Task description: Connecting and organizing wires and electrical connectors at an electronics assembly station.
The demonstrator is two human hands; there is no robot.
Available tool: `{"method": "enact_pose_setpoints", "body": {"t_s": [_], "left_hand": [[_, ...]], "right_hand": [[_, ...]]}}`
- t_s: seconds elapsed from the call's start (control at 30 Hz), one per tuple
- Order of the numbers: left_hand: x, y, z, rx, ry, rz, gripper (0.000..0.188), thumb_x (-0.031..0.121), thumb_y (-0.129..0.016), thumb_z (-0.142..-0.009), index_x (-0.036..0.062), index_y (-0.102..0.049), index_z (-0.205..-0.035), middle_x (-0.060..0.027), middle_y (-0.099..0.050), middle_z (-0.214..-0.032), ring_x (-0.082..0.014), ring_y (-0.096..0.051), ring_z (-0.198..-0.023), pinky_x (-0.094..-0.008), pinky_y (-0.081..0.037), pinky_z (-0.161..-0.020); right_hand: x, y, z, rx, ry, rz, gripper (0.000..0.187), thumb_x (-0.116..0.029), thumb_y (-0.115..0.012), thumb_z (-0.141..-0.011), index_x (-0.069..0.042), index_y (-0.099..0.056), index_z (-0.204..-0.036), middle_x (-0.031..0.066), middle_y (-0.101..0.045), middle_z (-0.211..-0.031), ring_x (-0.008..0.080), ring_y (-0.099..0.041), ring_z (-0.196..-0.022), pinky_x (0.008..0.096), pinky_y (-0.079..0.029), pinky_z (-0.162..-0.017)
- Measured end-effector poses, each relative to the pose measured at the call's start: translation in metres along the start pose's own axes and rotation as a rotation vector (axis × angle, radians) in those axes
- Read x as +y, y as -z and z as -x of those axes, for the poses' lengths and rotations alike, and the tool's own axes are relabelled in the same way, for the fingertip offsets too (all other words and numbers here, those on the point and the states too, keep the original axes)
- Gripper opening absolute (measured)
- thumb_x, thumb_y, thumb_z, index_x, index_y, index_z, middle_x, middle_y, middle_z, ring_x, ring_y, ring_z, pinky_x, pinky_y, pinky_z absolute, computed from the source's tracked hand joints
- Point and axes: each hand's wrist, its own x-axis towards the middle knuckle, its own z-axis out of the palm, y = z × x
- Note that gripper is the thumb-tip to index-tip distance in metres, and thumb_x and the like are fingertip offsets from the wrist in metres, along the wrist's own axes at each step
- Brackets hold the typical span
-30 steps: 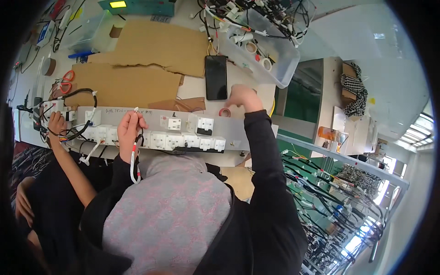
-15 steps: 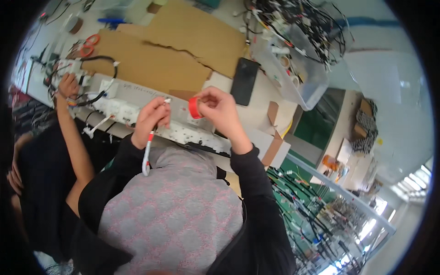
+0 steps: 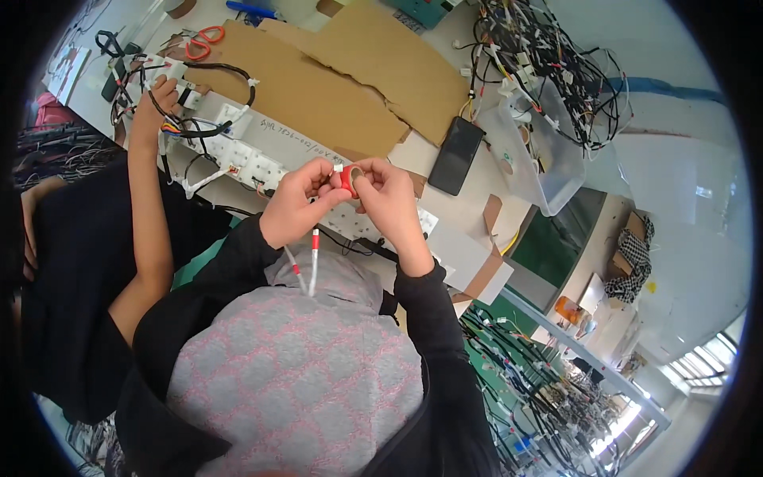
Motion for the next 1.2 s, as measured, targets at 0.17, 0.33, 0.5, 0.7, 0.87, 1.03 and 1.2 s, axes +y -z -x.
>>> {"method": "enact_pose_setpoints", "body": {"t_s": [0.17,0.33,0.5,0.7,0.87,1.03,1.2], "left_hand": [[-0.002,0.007,-0.003,-0.149,0.173,0.174,0.018,0.009,-0.065,-0.093,-0.0004,-0.052,-0.101,0.0017,-0.053,-0.08,-0.0039,-0.047,-0.071,-0.0226,-0.042,-0.061],[0.0,0.014,-0.008,-0.297,0.301,0.253,0.014,0.015,-0.058,-0.099,0.0025,-0.054,-0.103,0.0007,-0.056,-0.09,-0.0053,-0.054,-0.076,-0.0232,-0.05,-0.071],[-0.002,0.012,-0.009,-0.372,0.276,0.179,0.013,0.018,-0.055,-0.101,0.0048,-0.052,-0.101,0.0022,-0.053,-0.089,-0.0055,-0.05,-0.072,-0.024,-0.049,-0.067],[0.016,0.001,0.0,-0.379,0.058,-0.242,0.022,0.02,-0.059,-0.096,0.0005,-0.049,-0.1,-0.0167,-0.06,-0.081,-0.0359,-0.058,-0.071,-0.0383,-0.045,-0.064],[0.011,0.0,-0.005,-0.423,0.21,-0.15,0.017,0.018,-0.055,-0.1,0.0016,-0.052,-0.098,0.0019,-0.047,-0.071,-0.0103,-0.041,-0.064,-0.0275,-0.04,-0.061],[-0.001,0.012,-0.007,-0.44,0.318,0.325,0.026,0.02,-0.043,-0.105,0.0013,-0.058,-0.113,0.0011,-0.056,-0.088,-0.0093,-0.047,-0.079,-0.0252,-0.047,-0.08],[0.013,0.002,-0.003,-0.313,0.192,0.025,0.026,0.017,-0.045,-0.103,-0.0021,-0.063,-0.102,-0.0018,-0.057,-0.078,-0.0107,-0.052,-0.073,-0.0254,-0.047,-0.071]], "right_hand": [[0.006,0.008,0.013,-0.048,-0.046,-0.039,0.028,-0.011,-0.055,-0.095,0.001,-0.066,-0.118,0.0065,-0.068,-0.093,0.0104,-0.064,-0.075,0.0227,-0.052,-0.06],[0.019,0.011,0.022,-0.065,0.391,-0.107,0.045,-0.003,-0.061,-0.086,0.001,-0.059,-0.131,0.0111,-0.06,-0.122,0.0176,-0.06,-0.109,0.0294,-0.053,-0.086],[0.007,0.012,0.04,-0.04,0.286,0.059,0.051,-0.002,-0.069,-0.079,-0.001,-0.062,-0.13,0.0094,-0.059,-0.121,0.0167,-0.061,-0.105,0.0306,-0.055,-0.085],[0.014,0.007,0.064,0.248,0.202,0.296,0.037,-0.006,-0.068,-0.08,-0.001,-0.069,-0.117,0.0074,-0.066,-0.099,0.0135,-0.065,-0.089,0.0261,-0.055,-0.072],[0.019,0.007,0.051,0.426,0.299,0.37,0.031,-0.007,-0.064,-0.084,0.0,-0.07,-0.114,0.0087,-0.068,-0.093,0.014,-0.067,-0.084,0.0276,-0.055,-0.069],[-0.004,0.021,0.05,0.266,0.057,-0.425,0.036,-0.015,-0.054,-0.094,0.005,-0.063,-0.123,0.0146,-0.069,-0.108,0.0196,-0.068,-0.089,0.0328,-0.058,-0.082],[-0.005,0.0,0.04,0.252,0.097,-0.346,0.035,-0.013,-0.051,-0.097,0.005,-0.062,-0.125,0.0152,-0.068,-0.11,0.0215,-0.069,-0.096,0.0341,-0.058,-0.085]]}}
